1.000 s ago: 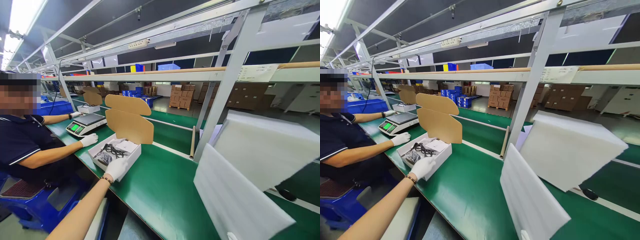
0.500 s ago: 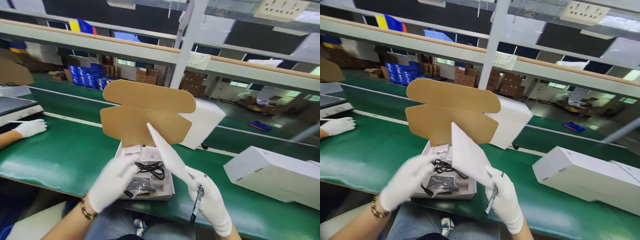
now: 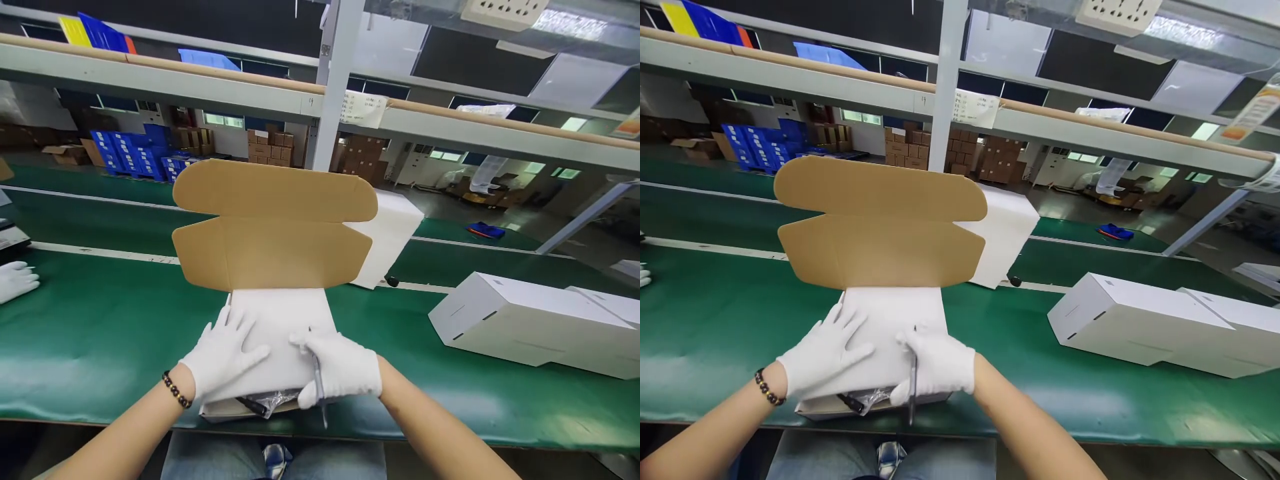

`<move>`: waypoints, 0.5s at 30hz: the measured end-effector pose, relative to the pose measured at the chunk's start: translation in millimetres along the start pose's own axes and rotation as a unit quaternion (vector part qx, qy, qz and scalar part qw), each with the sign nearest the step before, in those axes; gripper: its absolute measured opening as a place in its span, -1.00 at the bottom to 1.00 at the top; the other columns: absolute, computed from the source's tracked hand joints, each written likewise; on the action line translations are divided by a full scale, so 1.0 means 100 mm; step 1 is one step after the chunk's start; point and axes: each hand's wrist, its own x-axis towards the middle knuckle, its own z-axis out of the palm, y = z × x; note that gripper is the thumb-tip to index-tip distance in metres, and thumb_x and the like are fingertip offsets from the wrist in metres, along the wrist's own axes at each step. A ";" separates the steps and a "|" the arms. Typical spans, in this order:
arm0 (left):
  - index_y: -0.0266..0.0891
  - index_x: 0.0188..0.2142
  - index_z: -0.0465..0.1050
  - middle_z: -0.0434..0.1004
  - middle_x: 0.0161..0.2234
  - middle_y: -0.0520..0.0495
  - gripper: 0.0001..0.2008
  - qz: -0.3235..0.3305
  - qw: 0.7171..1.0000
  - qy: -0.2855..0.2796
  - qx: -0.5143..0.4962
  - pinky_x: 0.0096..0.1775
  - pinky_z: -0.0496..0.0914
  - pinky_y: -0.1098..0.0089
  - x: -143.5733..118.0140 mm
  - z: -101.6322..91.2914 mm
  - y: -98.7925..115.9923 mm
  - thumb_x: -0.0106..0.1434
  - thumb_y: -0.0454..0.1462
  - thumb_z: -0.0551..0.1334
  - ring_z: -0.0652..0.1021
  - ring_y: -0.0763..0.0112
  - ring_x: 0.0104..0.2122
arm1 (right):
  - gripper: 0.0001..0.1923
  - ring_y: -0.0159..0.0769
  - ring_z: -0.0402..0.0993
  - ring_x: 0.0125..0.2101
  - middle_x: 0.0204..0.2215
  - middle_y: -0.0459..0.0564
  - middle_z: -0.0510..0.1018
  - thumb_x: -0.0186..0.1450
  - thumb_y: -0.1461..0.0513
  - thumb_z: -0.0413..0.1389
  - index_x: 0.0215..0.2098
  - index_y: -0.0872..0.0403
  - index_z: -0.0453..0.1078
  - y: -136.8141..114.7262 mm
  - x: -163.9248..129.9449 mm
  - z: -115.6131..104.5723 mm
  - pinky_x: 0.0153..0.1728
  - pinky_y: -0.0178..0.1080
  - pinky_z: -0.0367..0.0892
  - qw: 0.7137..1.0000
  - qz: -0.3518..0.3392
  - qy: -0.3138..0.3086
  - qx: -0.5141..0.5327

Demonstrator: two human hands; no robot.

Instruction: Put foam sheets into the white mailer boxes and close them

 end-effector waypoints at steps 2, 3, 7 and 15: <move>-0.33 0.22 0.32 0.16 0.31 -0.32 -0.23 -0.031 0.998 -0.033 0.031 0.18 0.09 -0.28 -0.01 0.02 0.07 0.23 0.17 0.01 -0.09 -0.24 0.35 | -0.29 -0.13 0.37 -0.16 -0.18 0.05 0.43 0.03 0.02 0.35 0.06 0.13 0.31 0.17 0.00 0.02 -0.02 -0.06 0.31 0.997 0.068 0.028 0.033; -0.37 0.21 0.32 0.16 0.30 -0.34 -0.20 -0.043 0.998 -0.035 0.036 0.18 0.07 -0.29 -0.01 0.03 0.09 0.22 0.18 0.01 -0.10 -0.25 0.35 | -0.28 -0.11 0.36 -0.13 -0.17 0.05 0.43 0.03 0.02 0.34 0.08 0.13 0.29 0.24 0.02 0.04 0.04 0.00 0.27 0.993 0.099 0.043 0.036; -0.31 0.26 0.27 0.09 0.33 -0.34 -0.14 0.004 1.000 0.026 -0.007 0.17 0.16 -0.24 0.14 0.10 -0.02 0.14 0.22 0.12 0.01 -0.29 0.32 | -0.19 0.00 0.30 0.00 -0.01 0.18 0.37 0.06 -0.01 0.31 0.16 0.18 0.21 0.29 0.16 0.19 0.11 0.06 0.21 0.985 0.145 0.078 0.048; -0.16 0.28 0.25 0.22 0.27 -0.27 -0.18 0.053 0.997 0.014 -0.059 0.22 0.14 -0.13 0.39 -0.07 -0.09 0.13 0.19 0.17 0.12 -0.24 0.28 | -0.54 -0.10 0.40 -0.18 -0.18 0.13 0.48 0.07 0.00 0.27 -0.19 0.12 0.41 0.25 0.22 0.26 -0.14 -0.08 0.39 0.989 0.113 0.087 0.042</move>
